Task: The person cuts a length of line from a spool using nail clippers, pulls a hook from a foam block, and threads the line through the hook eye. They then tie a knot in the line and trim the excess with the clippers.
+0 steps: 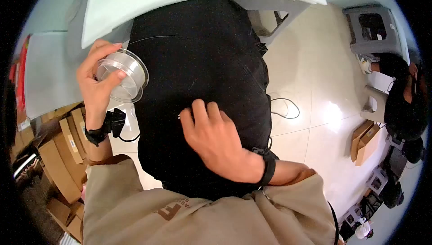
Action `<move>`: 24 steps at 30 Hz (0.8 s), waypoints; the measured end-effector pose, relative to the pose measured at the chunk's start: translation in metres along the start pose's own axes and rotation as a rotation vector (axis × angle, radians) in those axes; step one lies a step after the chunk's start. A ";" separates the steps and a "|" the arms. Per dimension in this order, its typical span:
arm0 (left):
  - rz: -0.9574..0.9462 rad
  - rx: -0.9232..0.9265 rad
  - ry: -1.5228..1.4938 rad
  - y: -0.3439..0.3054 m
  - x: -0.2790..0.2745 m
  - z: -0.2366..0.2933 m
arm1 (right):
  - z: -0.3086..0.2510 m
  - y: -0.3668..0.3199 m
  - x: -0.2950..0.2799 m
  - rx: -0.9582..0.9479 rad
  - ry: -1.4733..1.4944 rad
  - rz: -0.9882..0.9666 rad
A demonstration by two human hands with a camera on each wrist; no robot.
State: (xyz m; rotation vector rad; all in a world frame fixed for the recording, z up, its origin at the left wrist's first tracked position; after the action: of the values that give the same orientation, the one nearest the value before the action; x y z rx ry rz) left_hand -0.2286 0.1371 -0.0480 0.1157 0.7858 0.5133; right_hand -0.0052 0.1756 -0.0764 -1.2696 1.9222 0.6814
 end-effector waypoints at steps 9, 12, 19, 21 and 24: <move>0.076 0.295 -0.054 -0.017 -0.004 0.044 | 0.019 0.000 -0.035 0.132 0.861 -0.157; 0.061 0.460 -0.084 -0.022 -0.002 0.048 | 0.020 0.002 -0.050 0.156 1.249 -0.042; 0.297 0.437 -0.144 -0.024 0.002 0.066 | 0.017 0.005 -0.048 0.349 1.868 -0.013; 0.287 0.442 -0.168 -0.025 0.003 0.069 | 0.019 0.007 -0.042 0.387 2.015 -0.121; 0.156 0.431 -0.078 -0.029 0.004 0.075 | 0.014 0.011 -0.025 0.258 2.380 -0.161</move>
State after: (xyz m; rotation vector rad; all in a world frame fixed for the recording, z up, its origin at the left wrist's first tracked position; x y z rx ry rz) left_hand -0.1623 0.1202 -0.0063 0.5971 0.8051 0.4771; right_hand -0.0048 0.2037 -0.0648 -2.0794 2.8782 -2.1908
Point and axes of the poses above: each hand's wrist, its own y-axis towards the middle knuckle, its own x-axis out of the palm, z = x × y, the point moved 4 cm from there along y, towards the middle knuckle, and after that the axes turned 14 degrees about y, right-handed, at the moved point
